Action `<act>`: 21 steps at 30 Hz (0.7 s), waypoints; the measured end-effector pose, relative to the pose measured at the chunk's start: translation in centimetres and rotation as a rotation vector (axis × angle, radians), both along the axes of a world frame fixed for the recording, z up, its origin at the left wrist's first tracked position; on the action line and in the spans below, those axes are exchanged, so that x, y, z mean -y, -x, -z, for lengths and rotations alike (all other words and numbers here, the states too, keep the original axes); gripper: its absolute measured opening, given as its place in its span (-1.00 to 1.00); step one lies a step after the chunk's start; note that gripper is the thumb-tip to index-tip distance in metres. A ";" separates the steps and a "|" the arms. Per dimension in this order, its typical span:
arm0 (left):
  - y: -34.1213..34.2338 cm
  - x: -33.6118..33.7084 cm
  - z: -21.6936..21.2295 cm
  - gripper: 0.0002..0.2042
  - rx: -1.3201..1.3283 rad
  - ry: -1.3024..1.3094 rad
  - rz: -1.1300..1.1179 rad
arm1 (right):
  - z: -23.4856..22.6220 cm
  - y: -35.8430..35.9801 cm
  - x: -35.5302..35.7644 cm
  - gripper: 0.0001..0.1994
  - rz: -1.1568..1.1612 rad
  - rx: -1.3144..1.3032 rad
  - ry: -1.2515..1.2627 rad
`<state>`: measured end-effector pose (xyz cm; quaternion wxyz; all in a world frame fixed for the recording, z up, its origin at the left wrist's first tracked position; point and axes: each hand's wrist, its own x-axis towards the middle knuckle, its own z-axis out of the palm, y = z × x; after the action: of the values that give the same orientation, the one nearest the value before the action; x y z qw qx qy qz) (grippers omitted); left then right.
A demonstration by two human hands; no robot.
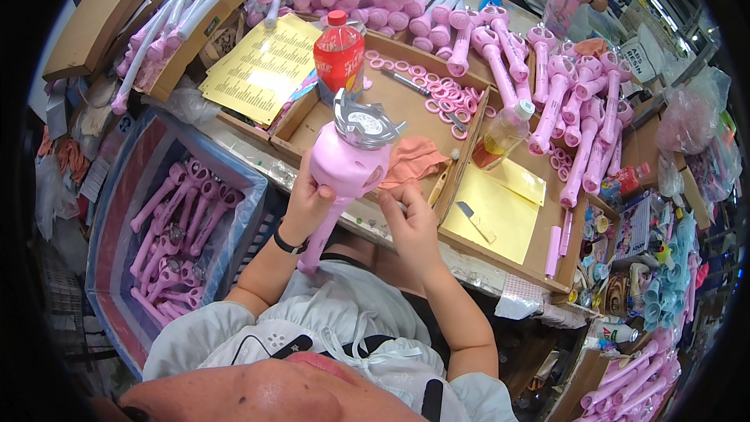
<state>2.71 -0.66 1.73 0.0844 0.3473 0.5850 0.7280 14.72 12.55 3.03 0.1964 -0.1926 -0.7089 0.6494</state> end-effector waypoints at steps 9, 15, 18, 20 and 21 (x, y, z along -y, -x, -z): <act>-0.9 0.1 0.2 -0.08 0.062 0.011 -0.001 | 0.2 -0.7 -0.3 -0.86 -0.036 -0.133 -0.274; -0.8 -0.3 0.2 -0.08 -0.045 0.068 0.014 | -0.1 -1.1 0.1 -0.92 0.015 -0.151 0.066; -0.7 -0.5 0.0 -0.10 0.183 -0.071 0.112 | 0.2 -1.3 0.4 -0.94 0.101 -0.269 -0.634; -0.8 -0.3 -0.1 -0.11 0.259 -0.097 0.150 | 0.3 -1.6 -0.2 -0.90 0.114 -0.285 -0.940; -0.9 -0.3 0.0 -0.11 0.225 -0.065 0.146 | 0.4 -1.7 -0.3 -0.89 0.066 -0.257 -0.768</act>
<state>3.58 -0.34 1.77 0.1909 0.3078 0.5209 0.7729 16.45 12.81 2.66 0.3619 -0.0452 -0.8630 0.3495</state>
